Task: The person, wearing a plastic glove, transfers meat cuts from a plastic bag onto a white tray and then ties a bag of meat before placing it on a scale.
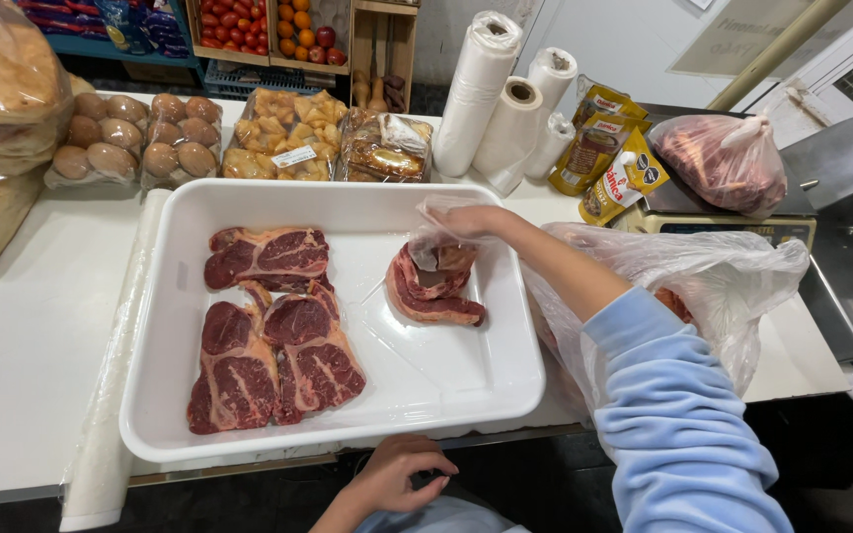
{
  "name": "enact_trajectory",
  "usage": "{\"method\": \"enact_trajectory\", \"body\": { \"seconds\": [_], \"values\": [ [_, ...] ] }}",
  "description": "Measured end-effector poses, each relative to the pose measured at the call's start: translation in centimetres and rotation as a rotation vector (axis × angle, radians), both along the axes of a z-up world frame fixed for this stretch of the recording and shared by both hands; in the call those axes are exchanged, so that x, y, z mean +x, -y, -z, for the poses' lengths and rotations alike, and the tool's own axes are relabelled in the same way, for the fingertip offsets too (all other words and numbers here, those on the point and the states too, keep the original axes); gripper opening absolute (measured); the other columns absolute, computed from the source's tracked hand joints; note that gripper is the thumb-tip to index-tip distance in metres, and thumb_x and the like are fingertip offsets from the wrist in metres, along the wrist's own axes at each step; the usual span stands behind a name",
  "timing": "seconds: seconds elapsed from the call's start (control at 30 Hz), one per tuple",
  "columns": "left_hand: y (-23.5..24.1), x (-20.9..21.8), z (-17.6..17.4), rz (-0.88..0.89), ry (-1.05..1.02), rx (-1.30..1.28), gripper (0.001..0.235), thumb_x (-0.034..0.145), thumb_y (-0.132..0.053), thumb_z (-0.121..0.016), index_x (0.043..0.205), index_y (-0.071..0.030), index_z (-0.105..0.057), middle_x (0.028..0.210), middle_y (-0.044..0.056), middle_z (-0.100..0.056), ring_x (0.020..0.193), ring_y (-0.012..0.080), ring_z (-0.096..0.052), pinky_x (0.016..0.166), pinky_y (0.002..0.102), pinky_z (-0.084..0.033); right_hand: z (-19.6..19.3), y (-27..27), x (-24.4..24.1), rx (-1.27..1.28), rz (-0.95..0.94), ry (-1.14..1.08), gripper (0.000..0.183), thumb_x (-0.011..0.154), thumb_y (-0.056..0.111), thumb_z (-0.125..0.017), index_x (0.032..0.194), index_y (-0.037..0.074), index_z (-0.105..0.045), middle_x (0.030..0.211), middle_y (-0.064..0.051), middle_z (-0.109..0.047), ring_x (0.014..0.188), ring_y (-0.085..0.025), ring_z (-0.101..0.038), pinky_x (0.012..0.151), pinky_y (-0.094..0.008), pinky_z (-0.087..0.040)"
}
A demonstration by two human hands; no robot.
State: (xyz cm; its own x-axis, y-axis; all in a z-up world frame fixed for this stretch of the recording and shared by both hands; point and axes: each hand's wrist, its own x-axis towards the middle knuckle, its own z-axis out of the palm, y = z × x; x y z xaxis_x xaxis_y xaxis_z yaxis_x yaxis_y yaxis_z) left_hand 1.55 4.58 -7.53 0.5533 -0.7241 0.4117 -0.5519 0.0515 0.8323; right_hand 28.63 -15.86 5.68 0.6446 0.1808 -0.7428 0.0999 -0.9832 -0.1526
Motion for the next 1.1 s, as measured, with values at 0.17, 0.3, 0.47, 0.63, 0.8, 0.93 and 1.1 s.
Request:
{"method": "enact_trajectory", "body": {
  "seconds": [0.17, 0.3, 0.47, 0.63, 0.8, 0.93, 1.1],
  "values": [
    [0.0, -0.1, 0.1, 0.001, -0.007, -0.005, 0.015, 0.086, -0.020, -0.057, 0.091, -0.014, -0.069, 0.082, 0.001, -0.068, 0.070, 0.0192, -0.064, 0.059, 0.031, -0.048, -6.7, 0.3, -2.7, 0.517, 0.498, -0.288, 0.116, 0.045, 0.081, -0.007, 0.144, 0.026, 0.017, 0.147, -0.028, -0.012, 0.127, -0.050, -0.035, 0.104, -0.059, -0.034],
    [0.0, -0.3, 0.3, -0.004, 0.014, 0.011, 0.014, 0.085, -0.019, -0.057, 0.092, -0.015, -0.068, 0.082, 0.000, -0.067, 0.071, 0.0198, -0.064, 0.062, 0.031, -0.048, -3.8, 3.4, -1.3, 0.492, 0.472, -0.285, 0.117, 0.051, 0.081, -0.017, 0.147, 0.017, 0.002, 0.147, -0.022, -0.024, 0.137, -0.036, -0.024, 0.113, -0.051, -0.014],
    [0.1, -0.8, -3.2, 0.004, -0.189, -0.171, 0.023, 0.086, 0.000, -0.054, 0.107, -0.003, -0.063, 0.088, 0.007, -0.067, 0.076, 0.0175, -0.064, 0.069, 0.027, -0.052, -2.6, 4.4, -0.7, -0.062, -0.072, -0.026, 0.057, 0.077, 0.050, -0.054, 0.128, 0.023, -0.056, 0.133, -0.002, -0.053, 0.121, -0.020, -0.050, 0.107, -0.035, -0.028],
    [3.7, 1.2, -10.0, -0.542, 0.270, -0.257, 0.026, 0.084, -0.018, -0.059, 0.104, 0.000, -0.057, 0.087, 0.008, -0.063, 0.070, 0.0213, -0.061, 0.062, 0.029, -0.049, -4.4, 0.1, -8.0, 1.013, 0.321, 0.181, 0.100, 0.075, 0.047, -0.057, 0.144, 0.023, 0.011, 0.150, -0.018, -0.015, 0.134, -0.034, -0.023, 0.111, -0.043, -0.022],
    [8.7, 5.9, -11.3, -0.903, 0.500, 0.101, 0.068, 0.082, -0.059, -0.057, 0.117, -0.002, -0.046, 0.111, 0.012, -0.054, 0.092, 0.0295, -0.054, 0.070, 0.038, -0.041, -1.8, -1.4, -13.0, 2.134, 0.748, -0.102, 0.074, 0.088, 0.032, -0.057, 0.146, 0.031, -0.011, 0.147, -0.014, -0.028, 0.130, -0.030, -0.036, 0.112, -0.041, -0.026],
    [8.9, 5.9, -13.9, -0.922, 0.802, -0.089, 0.016, 0.093, -0.019, -0.050, 0.083, -0.007, -0.057, 0.078, 0.006, -0.053, 0.060, 0.0222, -0.048, 0.055, 0.033, -0.033, -3.3, -1.4, -15.6, 2.125, 0.368, -0.244, 0.057, 0.091, 0.014, -0.046, 0.142, 0.009, -0.019, 0.142, -0.008, -0.029, 0.136, -0.020, -0.023, 0.112, -0.028, -0.010],
    [8.7, 2.5, -15.1, -0.679, 0.875, -0.274, 0.016, 0.095, -0.008, -0.044, 0.082, -0.006, -0.055, 0.081, 0.005, -0.058, 0.057, 0.0159, -0.047, 0.055, 0.029, -0.027, -0.9, -0.6, -17.8, 2.517, 0.690, -0.093, 0.097, 0.077, -0.023, -0.038, 0.149, 0.030, -0.001, 0.156, 0.003, 0.000, 0.143, -0.010, 0.003, 0.110, -0.021, -0.010]
  ]
}}
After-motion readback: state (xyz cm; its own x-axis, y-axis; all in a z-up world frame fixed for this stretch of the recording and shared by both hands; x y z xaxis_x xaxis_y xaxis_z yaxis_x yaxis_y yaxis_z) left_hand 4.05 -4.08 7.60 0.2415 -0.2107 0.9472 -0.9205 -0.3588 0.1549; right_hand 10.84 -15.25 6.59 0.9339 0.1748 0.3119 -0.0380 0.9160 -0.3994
